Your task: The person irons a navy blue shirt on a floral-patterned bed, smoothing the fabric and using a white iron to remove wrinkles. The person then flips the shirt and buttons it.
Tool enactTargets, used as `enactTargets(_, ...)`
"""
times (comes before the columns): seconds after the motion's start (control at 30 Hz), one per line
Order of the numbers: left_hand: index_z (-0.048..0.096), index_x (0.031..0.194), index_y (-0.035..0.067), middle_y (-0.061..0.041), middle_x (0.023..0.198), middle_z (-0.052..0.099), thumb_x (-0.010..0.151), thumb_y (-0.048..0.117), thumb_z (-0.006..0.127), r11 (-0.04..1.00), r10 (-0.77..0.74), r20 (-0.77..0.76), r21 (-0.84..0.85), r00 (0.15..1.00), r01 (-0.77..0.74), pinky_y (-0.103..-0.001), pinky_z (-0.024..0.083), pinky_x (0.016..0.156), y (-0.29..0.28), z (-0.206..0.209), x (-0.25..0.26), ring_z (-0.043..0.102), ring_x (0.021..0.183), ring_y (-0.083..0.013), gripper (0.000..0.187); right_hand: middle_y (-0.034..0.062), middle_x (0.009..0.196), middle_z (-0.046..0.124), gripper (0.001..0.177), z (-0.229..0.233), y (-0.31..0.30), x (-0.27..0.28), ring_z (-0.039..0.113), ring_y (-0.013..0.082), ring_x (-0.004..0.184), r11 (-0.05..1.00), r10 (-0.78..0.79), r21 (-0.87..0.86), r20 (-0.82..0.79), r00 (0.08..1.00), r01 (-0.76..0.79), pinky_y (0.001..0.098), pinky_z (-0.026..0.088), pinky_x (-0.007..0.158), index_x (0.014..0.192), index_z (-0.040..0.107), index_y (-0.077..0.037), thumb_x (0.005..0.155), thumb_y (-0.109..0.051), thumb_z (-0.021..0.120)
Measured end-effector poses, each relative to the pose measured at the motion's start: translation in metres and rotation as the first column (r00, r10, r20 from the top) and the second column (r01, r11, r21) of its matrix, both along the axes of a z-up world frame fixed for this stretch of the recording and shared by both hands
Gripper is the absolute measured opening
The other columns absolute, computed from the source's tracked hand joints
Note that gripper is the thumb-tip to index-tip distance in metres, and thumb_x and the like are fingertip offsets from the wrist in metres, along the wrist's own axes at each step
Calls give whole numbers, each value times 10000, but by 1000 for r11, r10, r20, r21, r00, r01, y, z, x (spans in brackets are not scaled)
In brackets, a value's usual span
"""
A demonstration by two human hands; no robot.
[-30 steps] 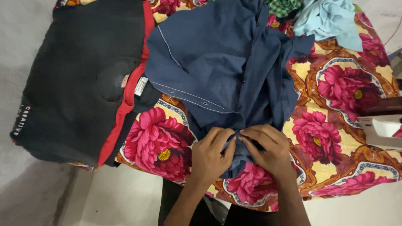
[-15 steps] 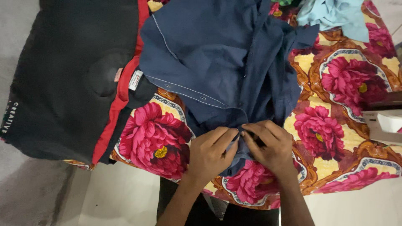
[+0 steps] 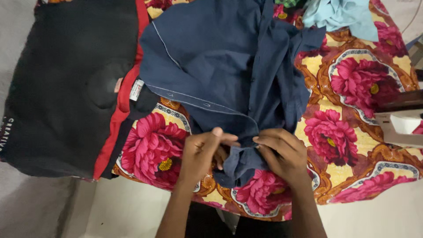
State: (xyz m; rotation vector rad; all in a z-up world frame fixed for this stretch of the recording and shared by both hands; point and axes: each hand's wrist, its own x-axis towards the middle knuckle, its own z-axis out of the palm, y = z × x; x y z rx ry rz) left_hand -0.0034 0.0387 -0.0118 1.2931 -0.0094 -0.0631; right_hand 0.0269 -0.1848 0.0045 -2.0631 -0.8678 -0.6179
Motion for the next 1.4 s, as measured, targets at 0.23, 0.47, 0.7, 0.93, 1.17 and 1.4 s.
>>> enactTargets(0.23, 797, 1016, 20, 1, 709, 723, 922, 166, 748, 975, -79, 7, 209, 997, 76, -193, 439, 429, -7, 8, -3, 579, 531, -3, 180, 78, 994, 719, 260, 3, 1, 2, 716, 227, 858, 997, 64, -41, 70, 995, -61, 329, 549, 732, 1018, 720, -68, 792, 4, 827)
enactTargets(0.47, 759, 969, 22, 7, 747, 721, 883, 107, 813, 932, -3, 234, 353, 972, -82, -196, 414, 497, -16, 10, -1, 546, 572, -2, 132, 88, 1008, 748, 243, 5, 4, 1, 717, 215, 825, 998, 62, -38, 90, 994, -58, 311, 547, 716, 1014, 713, -57, 809, 20, 819)
enactTargets(0.7, 710, 969, 26, -26, 873, 677, 901, 80, 776, 911, -26, 355, 393, 935, -124, -218, 450, 566, -14, 21, -5, 578, 622, -46, 110, 73, 1037, 761, 230, 4, 5, 1, 734, 205, 858, 999, 51, -7, 63, 997, -51, 311, 547, 736, 1001, 690, -66, 825, -9, 826)
enactTargets(0.93, 642, 1005, 18, -20, 890, 621, 962, 51, 716, 949, -31, 338, 306, 941, -79, -223, 472, 611, -15, 20, -7, 589, 701, -53, 92, 97, 1096, 733, 177, 10, 10, 0, 748, 227, 947, 997, 79, 3, -73, 994, -79, 312, 586, 819, 1000, 716, -42, 839, -20, 788)
enactTargets(1.17, 636, 997, 32, 34, 834, 600, 985, 95, 691, 958, -116, 219, 282, 969, 51, -199, 433, 590, -13, 10, -5, 535, 690, -17, 85, 100, 1103, 707, 169, 2, 5, 1, 720, 209, 974, 989, 135, 87, -204, 970, -119, 304, 568, 844, 993, 703, -17, 847, -15, 787)
enactTargets(1.4, 647, 1002, 36, 82, 819, 578, 1000, 121, 692, 974, -213, 116, 100, 970, 202, -167, 371, 582, -9, -7, 3, 462, 685, 23, 96, 100, 1093, 696, 173, 5, 6, 0, 709, 217, 979, 990, 116, 99, -142, 983, -102, 312, 559, 855, 977, 698, -23, 830, -21, 789)
